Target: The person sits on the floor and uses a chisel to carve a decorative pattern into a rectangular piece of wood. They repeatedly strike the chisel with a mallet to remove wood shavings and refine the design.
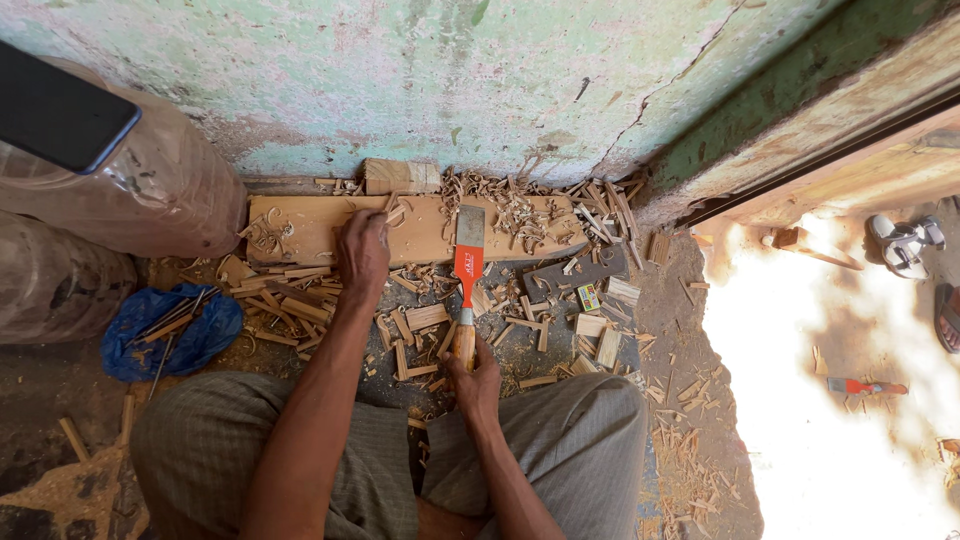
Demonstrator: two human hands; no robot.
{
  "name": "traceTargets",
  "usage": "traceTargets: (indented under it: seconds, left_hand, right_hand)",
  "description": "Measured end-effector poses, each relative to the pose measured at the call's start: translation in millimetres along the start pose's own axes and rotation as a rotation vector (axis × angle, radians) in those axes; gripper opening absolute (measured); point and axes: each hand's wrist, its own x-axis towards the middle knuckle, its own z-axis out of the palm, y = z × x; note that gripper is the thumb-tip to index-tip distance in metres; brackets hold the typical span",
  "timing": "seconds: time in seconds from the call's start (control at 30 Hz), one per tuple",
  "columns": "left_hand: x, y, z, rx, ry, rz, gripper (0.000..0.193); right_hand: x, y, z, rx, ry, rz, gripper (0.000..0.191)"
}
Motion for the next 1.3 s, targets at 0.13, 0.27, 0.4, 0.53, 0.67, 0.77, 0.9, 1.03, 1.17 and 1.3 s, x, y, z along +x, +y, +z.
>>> traceTargets:
  seconds: [0.13, 0.27, 0.4, 0.53, 0.67, 0.77, 0.9, 1.03, 1.17, 1.3]
  left_hand:
    - [-1.4, -7.5, 1.8, 0.077, 0.120, 0.140, 0.021]
    - [-4.9, -11.7, 0.9, -0.004, 0.094, 0.069, 0.022]
    - [-4.9, -10.4, 1.7, 0.049, 0.097, 0.046, 0.020]
    - [0.9, -6.8, 3.9, -0.021, 0.038, 0.066, 0.014]
    - [5.4, -5.1, 1.8, -0.070, 0.057, 0.122, 0.015]
    - [6.3, -4.8, -2.7, -0.104, 0.134, 0.082, 0.013]
    - [5.3, -4.1, -4.3, -0.092, 0.213, 0.078, 0.012]
    - [1.8, -2.0, 1.4, 0.021, 0.123, 0.158, 0.021]
    - [-2.3, -0.1, 5.6, -0.002, -0.008, 0.174, 0.018]
    - [-3.3, -0.3, 5.8, -0.007, -0.050, 0.185, 0.024]
  right_hand:
    - [0.6, 0.6, -0.1, -0.029, 0.003, -0.005, 0.069]
    - [0.9, 0.5, -0.2, -0.010, -0.004, -0.027, 0.070]
    - [0.4, 0.1, -0.7, -0.005, -0.008, -0.034, 0.068]
    - [-0.6, -0.4, -1.2, -0.026, -0.001, -0.039, 0.071]
    - [-1.2, -1.2, -1.0, -0.003, -0.008, -0.068, 0.072]
    - [-1.1, -1.7, -0.4, -0.016, -0.011, -0.032, 0.073]
    - [-1.0, -1.3, 0.5, -0.002, -0.016, -0.049, 0.071]
    - [-0.6, 0.3, 1.0, -0.001, -0.006, -0.034, 0.073]
    - [0.2, 2.2, 1.3, -0.005, -0.001, -0.035, 0.069]
    - [1.3, 3.4, 1.5, -0.008, -0.005, -0.059, 0.067]
